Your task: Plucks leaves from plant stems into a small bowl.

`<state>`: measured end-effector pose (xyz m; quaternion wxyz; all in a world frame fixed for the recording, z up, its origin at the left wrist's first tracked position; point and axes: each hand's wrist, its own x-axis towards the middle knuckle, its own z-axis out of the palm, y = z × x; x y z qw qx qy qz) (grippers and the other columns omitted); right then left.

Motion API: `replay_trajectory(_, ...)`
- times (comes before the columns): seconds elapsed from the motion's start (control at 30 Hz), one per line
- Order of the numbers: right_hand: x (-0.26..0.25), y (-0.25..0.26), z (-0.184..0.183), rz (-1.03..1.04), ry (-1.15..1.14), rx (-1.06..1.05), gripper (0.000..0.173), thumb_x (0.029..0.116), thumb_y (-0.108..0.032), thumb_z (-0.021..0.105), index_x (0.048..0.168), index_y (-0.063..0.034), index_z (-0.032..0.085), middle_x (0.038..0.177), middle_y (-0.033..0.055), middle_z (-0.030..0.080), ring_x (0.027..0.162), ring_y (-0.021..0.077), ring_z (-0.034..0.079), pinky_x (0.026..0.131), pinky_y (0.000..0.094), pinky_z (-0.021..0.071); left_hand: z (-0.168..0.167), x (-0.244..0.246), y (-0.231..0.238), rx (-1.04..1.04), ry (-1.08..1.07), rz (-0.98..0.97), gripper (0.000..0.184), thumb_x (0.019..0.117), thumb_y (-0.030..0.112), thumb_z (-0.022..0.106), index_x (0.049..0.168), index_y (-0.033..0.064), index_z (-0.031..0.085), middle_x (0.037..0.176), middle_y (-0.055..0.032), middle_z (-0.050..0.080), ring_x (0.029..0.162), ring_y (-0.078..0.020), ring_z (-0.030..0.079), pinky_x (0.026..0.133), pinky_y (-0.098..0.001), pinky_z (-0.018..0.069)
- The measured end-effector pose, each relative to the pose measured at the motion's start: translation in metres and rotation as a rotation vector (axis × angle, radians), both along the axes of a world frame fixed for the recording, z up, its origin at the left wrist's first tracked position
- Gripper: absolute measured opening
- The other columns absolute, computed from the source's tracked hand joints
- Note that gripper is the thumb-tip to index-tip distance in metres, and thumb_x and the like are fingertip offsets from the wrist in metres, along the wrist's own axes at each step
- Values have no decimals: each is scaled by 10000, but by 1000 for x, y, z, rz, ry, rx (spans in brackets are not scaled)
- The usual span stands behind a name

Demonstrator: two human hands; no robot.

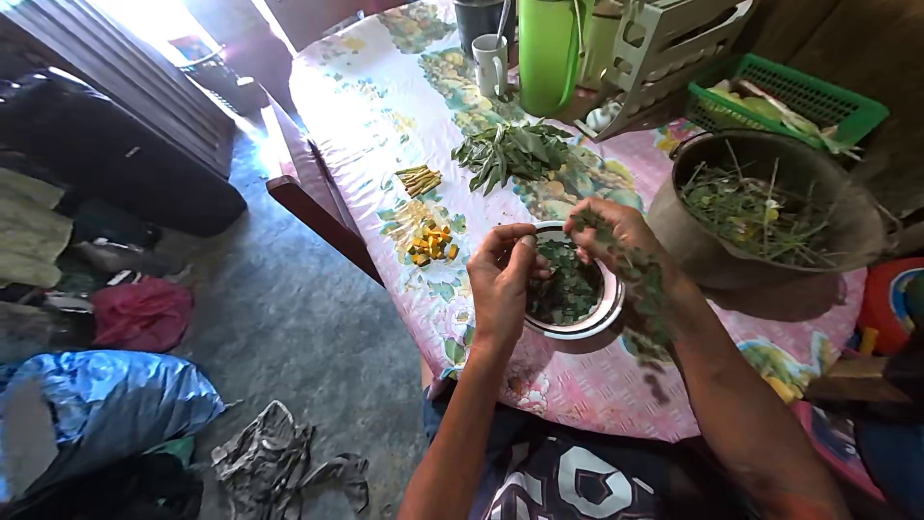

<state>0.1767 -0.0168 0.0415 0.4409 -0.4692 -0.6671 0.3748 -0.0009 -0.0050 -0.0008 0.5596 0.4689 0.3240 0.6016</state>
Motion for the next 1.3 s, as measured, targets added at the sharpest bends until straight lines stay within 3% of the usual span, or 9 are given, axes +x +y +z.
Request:
replay_trajectory(0.17, 3, 4, -9, 36, 10, -43, 129, 964, -158, 671, 944, -76, 573, 687, 42, 547, 480, 104, 467, 406, 211, 377, -2, 3, 2, -6, -8, -4, 159, 1032, 78, 569, 1155, 46, 664, 914, -85, 647, 666, -136, 637, 612, -284, 592)
replay_trajectory(0.3, 14, 0, -28, 71, 142, -80, 329, 1088, -378, 475, 990, -107, 633, 706, 11, 554, 533, 79, 508, 466, 191, 432, -2, 4, 3, -2, -13, -14, 156, 1035, 85, 574, 1159, 51, 663, 913, -81, 650, 665, -131, 638, 616, -282, 594)
replay_trajectory(0.4, 16, 10, -36, 108, 94, 116, 269, 1088, -162, 391, 1093, -38, 630, 849, 54, 627, 693, 121, 613, 649, 247, 560, -2, 5, 3, 5, -21, -22, 155, 1032, 87, 577, 1160, 61, 661, 917, -73, 644, 663, -128, 637, 612, -280, 596)
replay_trajectory(0.47, 16, 14, -40, 134, 137, 157, 254, 1028, -55, 377, 1121, -15, 610, 791, 75, 580, 613, 134, 566, 568, 252, 533, -2, 6, 3, 7, -23, -17, 154, 1031, 87, 578, 1157, 59, 662, 915, -73, 645, 664, -128, 639, 612, -281, 597)
replay_trajectory(0.57, 12, 6, -33, 131, 146, 79, 186, 1065, -112, 456, 1128, -52, 620, 761, 70, 567, 489, 113, 488, 419, 219, 451, 0, 7, 2, 12, -21, -9, 153, 1031, 84, 577, 1153, 52, 665, 907, -79, 651, 663, -130, 641, 606, -280, 594)
replay_trajectory(0.77, 2, 1, -19, 71, 86, 71, 133, 992, -81, 627, 1122, -73, 654, 822, 28, 626, 556, 58, 527, 448, 171, 439, 1, 7, -1, 29, 2, -11, 169, 1031, 66, 567, 1170, 42, 661, 937, -80, 658, 687, -131, 653, 627, -279, 600)
replay_trajectory(1.07, 2, 18, -29, 160, 102, 164, 85, 989, -72, 580, 1028, -42, 648, 782, -11, 606, 614, 8, 549, 529, 149, 478, 3, 8, -2, 63, 16, -80, 141, 1043, 70, 537, 1127, 42, 647, 923, -73, 652, 718, -126, 657, 669, -285, 602)
replay_trajectory(1.2, 6, -1, -31, 162, 215, 34, 132, 1049, -142, 515, 1033, -51, 609, 694, 47, 534, 508, 81, 482, 440, 191, 425, 7, 7, -4, 29, -108, -289, 143, 1053, 104, 518, 1108, 70, 646, 914, -49, 642, 729, -97, 633, 681, -253, 578)
replay_trajectory(1.3, 27, 8, -10, 115, 286, 173, 187, 1047, -163, 466, 973, -115, 630, 728, -72, 580, 545, 9, 520, 495, 166, 478, 8, 7, -2, 121, -11, -293, 138, 1038, 85, 550, 1130, 61, 649, 939, -58, 656, 751, -127, 657, 713, -289, 602)
